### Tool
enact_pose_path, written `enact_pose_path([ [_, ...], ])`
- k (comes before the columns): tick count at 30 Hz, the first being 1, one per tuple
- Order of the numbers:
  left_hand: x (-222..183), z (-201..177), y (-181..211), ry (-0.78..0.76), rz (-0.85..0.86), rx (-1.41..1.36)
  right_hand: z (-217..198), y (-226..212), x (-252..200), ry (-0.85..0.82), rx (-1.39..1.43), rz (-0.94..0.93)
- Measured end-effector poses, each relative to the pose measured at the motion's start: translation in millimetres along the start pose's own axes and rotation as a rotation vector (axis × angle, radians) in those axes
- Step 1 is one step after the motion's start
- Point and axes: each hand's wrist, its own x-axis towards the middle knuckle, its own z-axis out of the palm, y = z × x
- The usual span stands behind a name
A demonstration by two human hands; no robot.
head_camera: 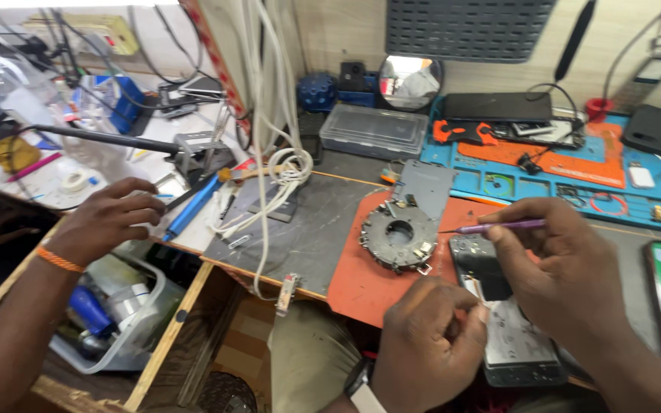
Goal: The person uses a purple screwdriver to remove screws from the back of a disassembled smartphone. They then use the screwdriver to pry and lift a small metal bracket from the phone's chassis.
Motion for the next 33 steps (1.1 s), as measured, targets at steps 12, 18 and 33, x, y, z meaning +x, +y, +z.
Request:
enact_pose_path([
  [12, 12.5, 2.5, 0.8, -0.058, -0.155, 0.019, -36.5, 68.1, -73.8, 0.025, 0.153, -0.145],
  [18, 12.8, 5.8, 2.3, -0.048, -0.213, 0.013, -32.2, 65.4, -75.0, 0.068, 0.178, -0.145],
  [33, 18.9, 13.6, 6.4, -0.219, -0.07, 0.177, -43.0, 60.4, -66.3, 0.125, 0.252, 0.049],
])
